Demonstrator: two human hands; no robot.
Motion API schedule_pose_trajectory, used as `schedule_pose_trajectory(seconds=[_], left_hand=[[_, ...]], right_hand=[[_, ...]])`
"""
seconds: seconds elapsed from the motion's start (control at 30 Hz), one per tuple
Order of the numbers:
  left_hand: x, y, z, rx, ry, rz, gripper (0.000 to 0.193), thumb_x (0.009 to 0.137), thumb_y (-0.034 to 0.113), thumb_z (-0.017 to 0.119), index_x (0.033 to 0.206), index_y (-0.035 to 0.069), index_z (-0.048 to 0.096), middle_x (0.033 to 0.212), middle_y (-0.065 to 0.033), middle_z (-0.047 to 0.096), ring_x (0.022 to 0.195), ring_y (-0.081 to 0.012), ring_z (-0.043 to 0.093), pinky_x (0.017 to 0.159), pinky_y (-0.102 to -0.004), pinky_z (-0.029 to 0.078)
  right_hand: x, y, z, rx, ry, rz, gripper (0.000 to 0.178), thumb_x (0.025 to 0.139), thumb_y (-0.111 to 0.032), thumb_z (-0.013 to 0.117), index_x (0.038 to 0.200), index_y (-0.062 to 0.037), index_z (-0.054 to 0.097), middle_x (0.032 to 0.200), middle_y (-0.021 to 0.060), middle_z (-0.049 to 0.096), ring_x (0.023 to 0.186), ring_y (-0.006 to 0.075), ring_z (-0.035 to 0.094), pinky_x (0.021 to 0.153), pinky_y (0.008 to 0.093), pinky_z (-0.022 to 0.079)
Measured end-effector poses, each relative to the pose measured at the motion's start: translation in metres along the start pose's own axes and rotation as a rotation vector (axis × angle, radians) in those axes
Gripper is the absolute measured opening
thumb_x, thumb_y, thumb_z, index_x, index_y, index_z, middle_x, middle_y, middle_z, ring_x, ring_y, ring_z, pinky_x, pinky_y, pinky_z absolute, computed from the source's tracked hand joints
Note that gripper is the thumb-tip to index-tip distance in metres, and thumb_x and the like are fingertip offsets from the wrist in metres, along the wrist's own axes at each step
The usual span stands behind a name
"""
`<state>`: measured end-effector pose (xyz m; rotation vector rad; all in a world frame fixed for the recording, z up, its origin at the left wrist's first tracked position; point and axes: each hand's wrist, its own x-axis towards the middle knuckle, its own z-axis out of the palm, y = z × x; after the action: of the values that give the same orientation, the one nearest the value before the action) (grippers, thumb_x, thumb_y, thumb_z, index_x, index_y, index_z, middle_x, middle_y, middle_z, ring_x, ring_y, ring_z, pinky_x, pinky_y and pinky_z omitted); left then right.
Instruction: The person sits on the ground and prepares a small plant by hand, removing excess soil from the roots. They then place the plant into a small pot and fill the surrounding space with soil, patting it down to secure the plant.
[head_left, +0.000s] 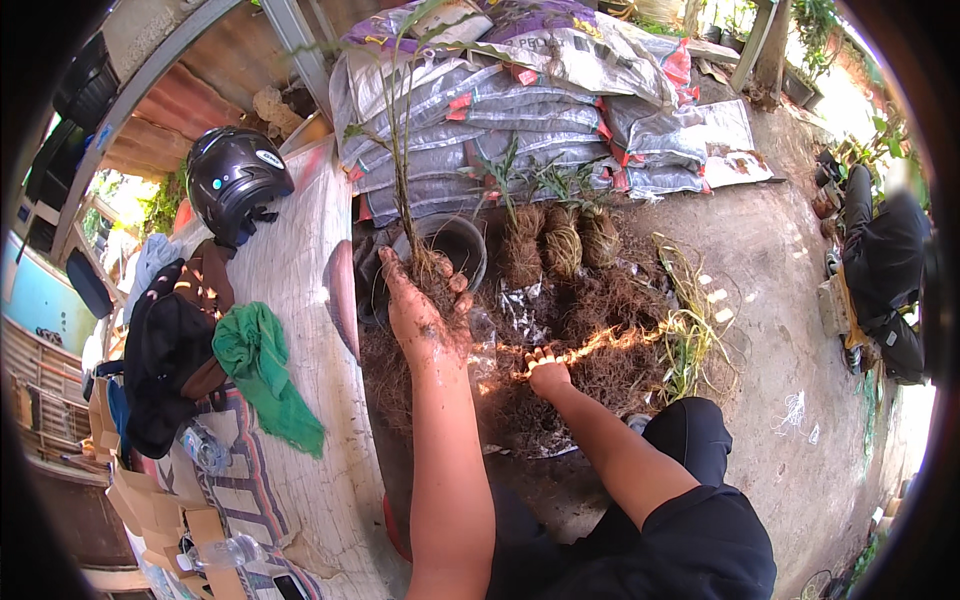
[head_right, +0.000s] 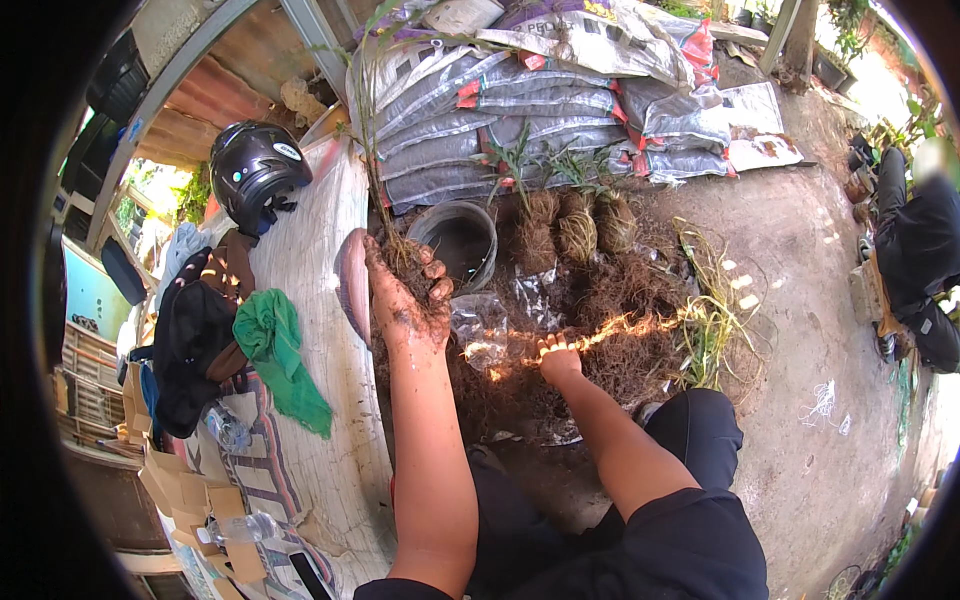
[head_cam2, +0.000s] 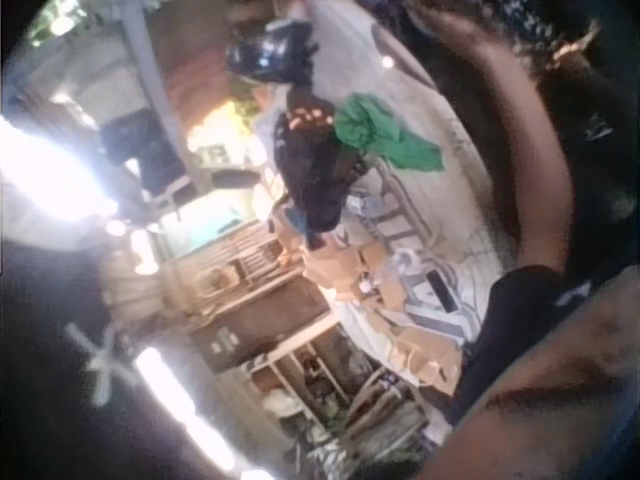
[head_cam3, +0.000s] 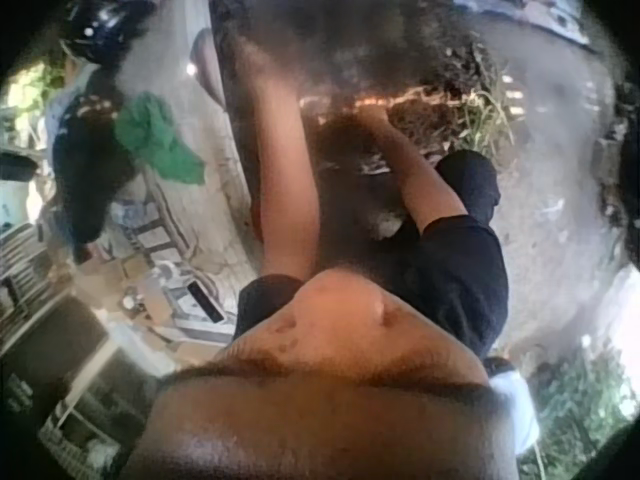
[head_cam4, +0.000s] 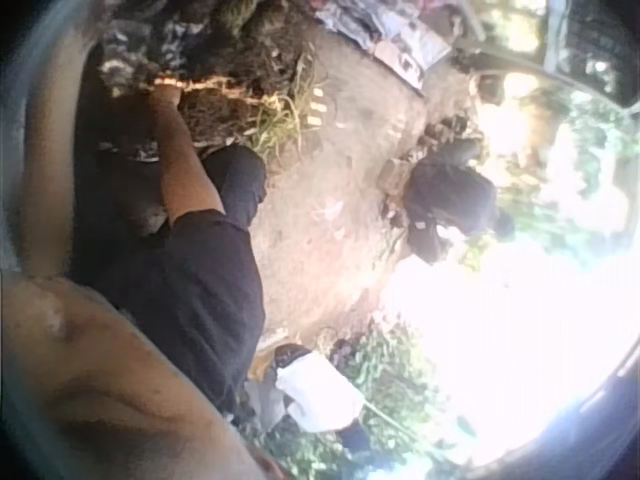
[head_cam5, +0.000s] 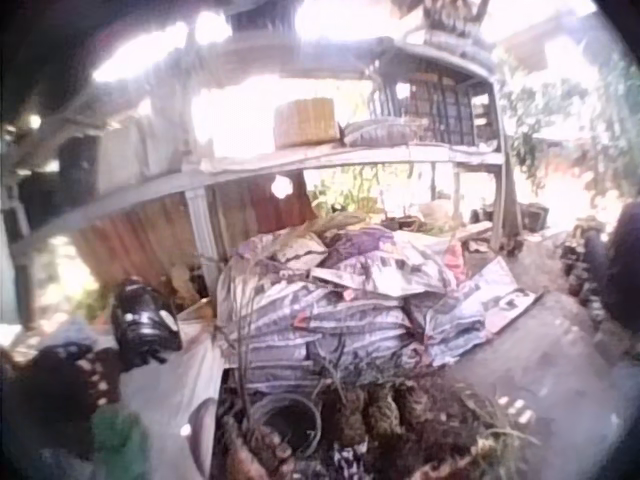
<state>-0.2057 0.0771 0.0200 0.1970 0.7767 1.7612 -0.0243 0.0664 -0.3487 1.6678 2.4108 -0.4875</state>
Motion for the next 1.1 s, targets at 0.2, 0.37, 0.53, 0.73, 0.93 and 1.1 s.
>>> schedule_pose_trajectory(seconds=[0.2,0.37,0.53,0.73,0.93,1.1], left_hand=[[0.005,0.004,-0.01,-0.039,-0.047,-0.014,0.048,0.095,0.057,0.043,0.09,0.01,0.051,0.068,-0.004,0.051,0.052,-0.0156,0.05,0.037,-0.0249,0.035],[0.0,0.013,-0.009,-0.028,-0.047,-0.03,0.046,0.096,0.056,0.044,0.091,0.011,0.051,0.068,-0.0036,0.052,0.053,-0.0159,0.051,0.037,-0.0242,0.035],[-0.005,0.02,-0.011,-0.016,-0.024,0.0,0.045,0.094,0.056,0.047,0.084,0.012,0.051,0.068,-0.0042,0.051,0.052,-0.017,0.048,0.036,-0.0245,0.037],[-0.01,0.02,-0.015,0.009,-0.021,-0.02,0.046,0.096,0.055,0.043,0.088,0.01,0.051,0.067,-0.0037,0.052,0.052,-0.016,0.051,0.037,-0.0242,0.035],[-0.014,0.02,-0.019,0.008,-0.052,-0.01,0.045,0.096,0.054,0.044,0.09,0.01,0.051,0.068,-0.0033,0.053,0.053,-0.0153,0.052,0.037,-0.0241,0.034],[-0.021,0.019,-0.02,0.03,-0.006,0.033,0.045,0.094,0.056,0.047,0.092,0.011,0.052,0.068,-0.003,0.053,0.052,-0.015,0.052,0.037,-0.0242,0.034]], right_hand=[[0.018,-0.005,-0.02,-0.168,-0.078,0.091,0.038,0.093,-0.022,0.043,0.129,-0.0129,0.049,0.129,0.011,0.051,0.125,0.028,0.043,0.1,0.0502,0.031],[0.019,0.005,-0.028,-0.189,-0.091,0.237,0.034,0.092,-0.022,0.047,0.122,-0.0117,0.058,0.126,0.0098,0.054,0.12,0.0285,0.046,0.1,0.0525,0.03],[0.009,0.011,-0.032,-0.299,-0.155,0.209,0.033,0.09,-0.023,0.054,0.119,-0.0105,0.062,0.125,0.0112,0.056,0.121,0.0291,0.046,0.105,0.0499,0.031],[0.001,0.02,-0.043,-0.307,-0.204,0.271,0.029,0.092,-0.02,0.053,0.117,-0.0117,0.063,0.125,0.0098,0.057,0.12,0.0285,0.05,0.099,0.0464,0.039],[-0.014,0.049,-0.042,-0.164,-0.167,0.075,0.032,0.091,-0.014,0.052,0.123,-0.0121,0.056,0.122,0.0111,0.061,0.12,0.0323,0.053,0.096,0.0502,0.045],[-0.023,0.044,-0.058,-0.048,-0.188,-0.015,0.036,0.088,-0.01,0.055,0.123,-0.0132,0.054,0.115,0.0144,0.063,0.109,0.0318,0.06,0.088,0.0471,0.05]])
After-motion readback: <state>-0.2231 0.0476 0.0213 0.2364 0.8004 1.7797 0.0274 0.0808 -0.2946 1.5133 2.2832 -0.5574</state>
